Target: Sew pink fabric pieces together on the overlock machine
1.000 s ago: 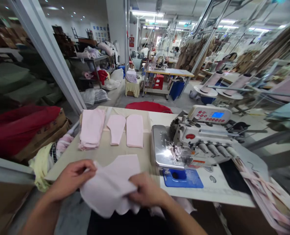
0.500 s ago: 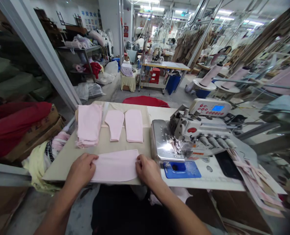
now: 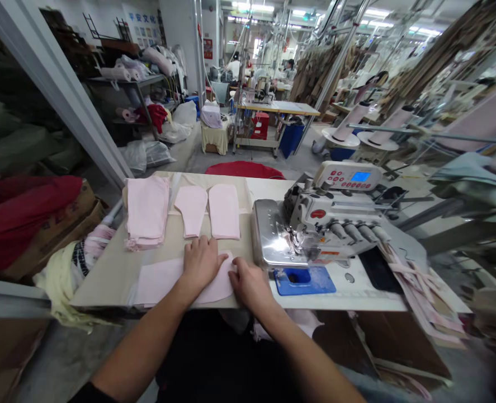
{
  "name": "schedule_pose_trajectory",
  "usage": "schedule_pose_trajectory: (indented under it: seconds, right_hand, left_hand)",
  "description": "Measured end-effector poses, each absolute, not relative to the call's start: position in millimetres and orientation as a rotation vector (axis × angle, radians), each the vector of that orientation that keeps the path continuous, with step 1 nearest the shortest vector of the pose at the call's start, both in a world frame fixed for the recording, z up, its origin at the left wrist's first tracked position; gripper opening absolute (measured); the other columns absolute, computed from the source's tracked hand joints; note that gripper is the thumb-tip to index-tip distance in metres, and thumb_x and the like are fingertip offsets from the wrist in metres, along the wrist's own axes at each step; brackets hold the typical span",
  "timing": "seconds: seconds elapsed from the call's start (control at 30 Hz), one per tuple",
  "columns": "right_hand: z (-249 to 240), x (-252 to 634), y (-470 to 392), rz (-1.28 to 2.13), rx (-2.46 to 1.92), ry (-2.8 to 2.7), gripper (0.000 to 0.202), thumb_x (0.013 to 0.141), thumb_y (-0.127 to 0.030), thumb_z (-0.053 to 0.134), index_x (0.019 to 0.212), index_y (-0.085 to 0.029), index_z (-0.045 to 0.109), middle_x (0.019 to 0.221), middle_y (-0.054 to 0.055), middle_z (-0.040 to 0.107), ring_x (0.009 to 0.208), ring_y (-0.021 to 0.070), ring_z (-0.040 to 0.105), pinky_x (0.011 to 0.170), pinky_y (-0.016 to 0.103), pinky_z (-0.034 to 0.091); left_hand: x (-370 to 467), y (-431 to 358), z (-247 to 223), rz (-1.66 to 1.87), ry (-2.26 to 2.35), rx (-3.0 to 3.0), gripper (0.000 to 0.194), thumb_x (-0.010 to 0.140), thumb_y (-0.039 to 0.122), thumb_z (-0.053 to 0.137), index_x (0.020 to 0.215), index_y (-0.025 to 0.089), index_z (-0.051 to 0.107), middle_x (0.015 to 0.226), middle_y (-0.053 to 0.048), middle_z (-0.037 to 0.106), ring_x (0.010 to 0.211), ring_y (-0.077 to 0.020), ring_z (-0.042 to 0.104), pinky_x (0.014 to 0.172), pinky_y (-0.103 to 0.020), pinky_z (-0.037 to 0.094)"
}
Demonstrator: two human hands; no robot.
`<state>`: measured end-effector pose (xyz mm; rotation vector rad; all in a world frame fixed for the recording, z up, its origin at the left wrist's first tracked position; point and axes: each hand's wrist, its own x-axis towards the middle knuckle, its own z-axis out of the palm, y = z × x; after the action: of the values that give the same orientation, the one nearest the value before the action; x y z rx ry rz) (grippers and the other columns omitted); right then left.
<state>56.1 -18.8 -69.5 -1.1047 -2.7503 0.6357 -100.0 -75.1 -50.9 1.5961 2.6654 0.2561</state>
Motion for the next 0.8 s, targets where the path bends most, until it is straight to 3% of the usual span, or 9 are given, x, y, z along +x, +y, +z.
schedule_pose_trajectory:
  seconds: [0.07,0.17,0.3,0.43,0.5,0.67,0.8]
  right_hand:
    - [-67,58,-20,0.632,-1.104,-2.773,0.022,0.097,-0.028,0.056,0.117,-0.021,0.060,0.105,0.009,0.072,0.093,0.0226,0.069,0.079,0.028,0.045]
    - [-66,63,-22,0.666,-1.083,-2.716,0.029,0.096,-0.027,0.057,0.125,-0.022,0.059,0.114,0.011,0.069,0.098,0.0236,0.067,0.083,0.031,0.047]
    - [-71,74,-26,1.045,-0.905,-2.339,0.053,0.088,-0.024,0.064,0.140,-0.021,0.051,0.120,0.010,0.067,0.101,0.0219,0.065,0.087,0.031,0.050]
    - [-70,92,-26,1.687,-0.758,-1.842,0.020,0.083,-0.036,0.073,0.091,-0.018,0.069,0.078,0.000,0.068,0.068,0.0153,0.059,0.062,0.025,0.047]
    - [-65,104,-25,1.829,-0.749,-1.637,0.027,0.079,-0.042,0.077,0.076,-0.017,0.065,0.068,-0.002,0.063,0.062,0.0134,0.056,0.058,0.024,0.045]
    - [-60,135,-18,1.838,-0.838,-1.219,0.032,0.079,-0.046,0.079,0.078,-0.017,0.064,0.065,-0.003,0.061,0.054,0.0108,0.052,0.050,0.022,0.043]
    - [-67,147,-10,1.795,-0.869,-0.976,0.034,0.080,-0.047,0.078,0.077,-0.017,0.062,0.059,-0.004,0.060,0.046,0.0092,0.050,0.044,0.020,0.039]
  left_hand:
    - [-101,-70,-56,0.458,2.603,1.525,0.027,0.089,0.040,0.062,0.094,0.014,0.066,0.103,-0.018,0.064,0.106,-0.0345,0.056,0.091,-0.048,0.040]
    - [-109,-72,-56,0.726,2.323,1.489,0.024,0.090,0.034,0.059,0.073,0.017,0.058,0.082,-0.009,0.065,0.088,-0.0253,0.061,0.083,-0.040,0.045]
    - [-122,-82,-41,1.032,1.872,1.443,0.026,0.085,0.038,0.067,0.077,0.019,0.052,0.082,-0.002,0.067,0.076,-0.0150,0.063,0.072,-0.028,0.050]
    - [-117,-77,-18,1.327,1.508,1.278,0.028,0.078,0.035,0.078,0.084,0.017,0.058,0.086,-0.003,0.068,0.078,-0.0139,0.063,0.070,-0.026,0.051]
    - [-107,-64,-9,1.336,1.498,1.296,0.025,0.079,0.034,0.078,0.085,0.016,0.062,0.086,-0.004,0.069,0.079,-0.0143,0.063,0.071,-0.026,0.051]
    - [-68,-15,4,1.221,1.575,1.484,0.018,0.086,0.035,0.070,0.092,0.018,0.066,0.084,-0.002,0.070,0.074,-0.0150,0.063,0.066,-0.026,0.049]
    - [-35,17,4,1.030,1.805,2.053,0.012,0.089,0.024,0.061,0.098,0.020,0.068,0.094,-0.005,0.068,0.088,-0.0198,0.063,0.078,-0.032,0.049]
